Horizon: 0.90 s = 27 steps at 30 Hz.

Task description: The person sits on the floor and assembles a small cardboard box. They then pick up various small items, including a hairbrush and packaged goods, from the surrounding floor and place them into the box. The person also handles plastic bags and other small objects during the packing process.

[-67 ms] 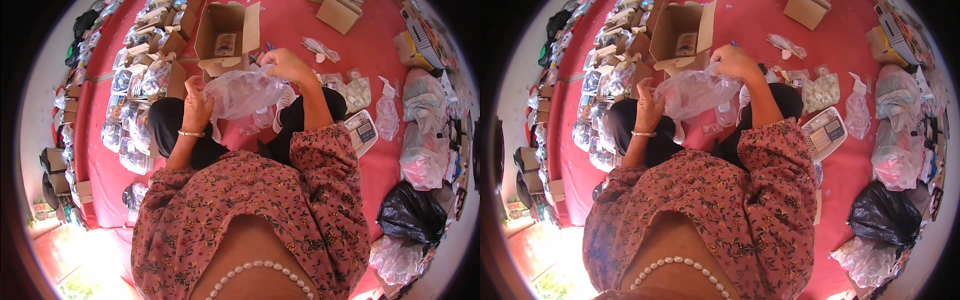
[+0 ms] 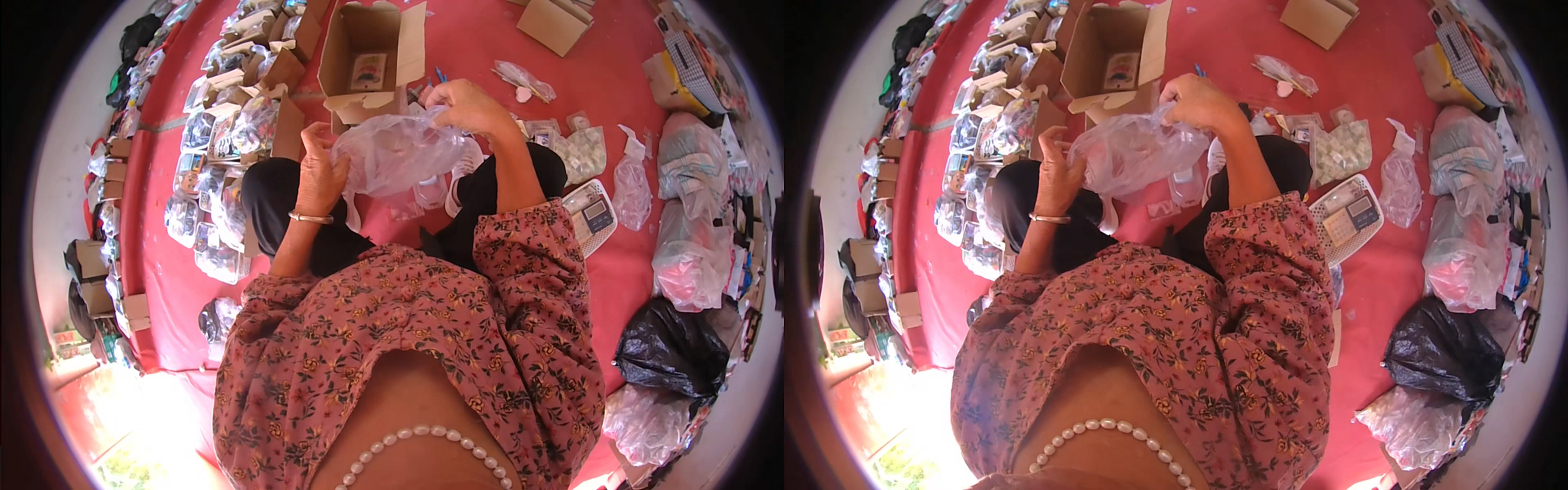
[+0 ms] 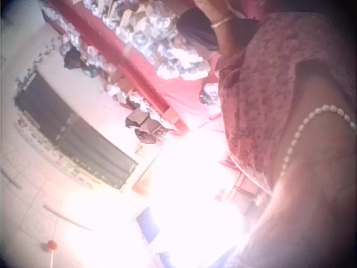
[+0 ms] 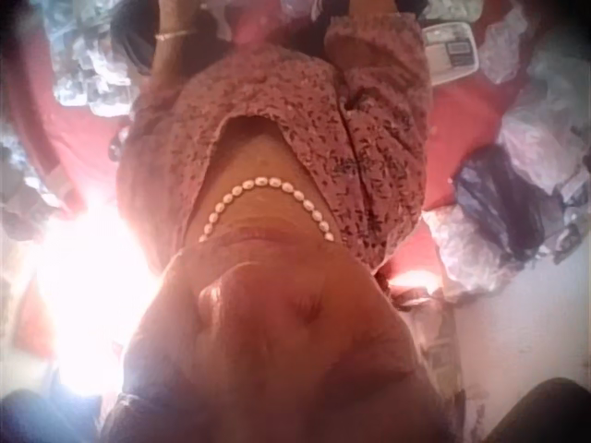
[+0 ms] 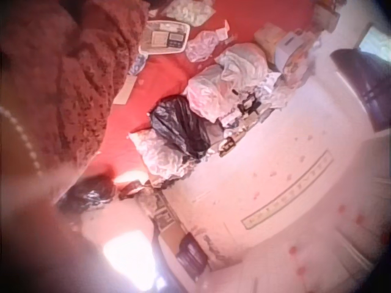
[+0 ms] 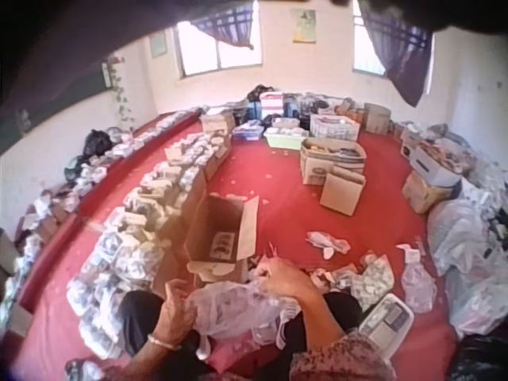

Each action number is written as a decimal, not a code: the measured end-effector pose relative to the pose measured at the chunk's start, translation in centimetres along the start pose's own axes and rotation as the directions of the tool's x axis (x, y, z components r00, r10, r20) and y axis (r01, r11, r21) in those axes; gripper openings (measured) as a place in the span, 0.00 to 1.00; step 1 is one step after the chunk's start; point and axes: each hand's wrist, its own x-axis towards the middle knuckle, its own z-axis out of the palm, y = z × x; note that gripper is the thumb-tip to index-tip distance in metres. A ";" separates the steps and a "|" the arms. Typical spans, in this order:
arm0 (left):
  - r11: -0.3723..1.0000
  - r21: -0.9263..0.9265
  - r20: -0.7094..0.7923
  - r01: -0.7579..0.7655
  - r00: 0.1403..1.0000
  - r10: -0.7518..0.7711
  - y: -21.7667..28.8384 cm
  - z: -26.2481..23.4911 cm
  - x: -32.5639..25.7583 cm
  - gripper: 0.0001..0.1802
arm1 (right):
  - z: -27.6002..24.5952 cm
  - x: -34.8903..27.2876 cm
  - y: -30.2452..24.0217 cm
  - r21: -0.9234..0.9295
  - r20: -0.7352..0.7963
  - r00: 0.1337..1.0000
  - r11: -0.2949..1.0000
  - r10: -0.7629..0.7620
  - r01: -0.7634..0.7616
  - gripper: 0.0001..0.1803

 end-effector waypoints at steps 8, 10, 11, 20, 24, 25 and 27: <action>0.988 0.037 0.152 -0.147 0.978 0.140 2.1 -1.3 0.4 0.18 | -0.4 -0.8 -0.3 -0.148 0.001 0.999 0.988 0.042 -0.041 0.18; 0.971 0.093 0.214 -0.221 0.957 0.197 1.9 -1.4 0.7 0.19 | 0.0 -1.0 0.1 -0.218 -0.098 0.993 0.972 0.062 -0.082 0.18; 0.964 0.101 0.253 -0.245 0.944 0.214 1.6 -1.5 0.9 0.20 | 0.0 -1.1 0.0 -0.242 -0.174 0.985 0.970 -0.017 -0.026 0.16; 0.925 0.124 0.210 -0.358 0.921 0.328 2.4 -0.3 1.6 0.26 | 5.5 -0.8 -3.5 0.169 0.160 0.912 0.921 -0.377 0.351 0.10; 0.912 0.049 0.195 -0.407 0.899 0.391 4.1 -0.6 2.1 0.28 | 11.5 1.2 -0.7 -0.069 0.093 0.933 0.933 -0.347 0.353 0.12; 0.914 0.053 0.209 -0.403 0.899 0.385 3.6 -1.0 1.9 0.28 | 12.2 1.1 -1.4 0.037 0.078 0.945 0.948 -0.318 0.316 0.14; 0.905 0.063 0.233 -0.421 0.888 0.396 3.7 -1.6 1.6 0.29 | 13.1 1.2 -2.6 0.252 0.073 0.925 0.904 -0.373 0.345 0.14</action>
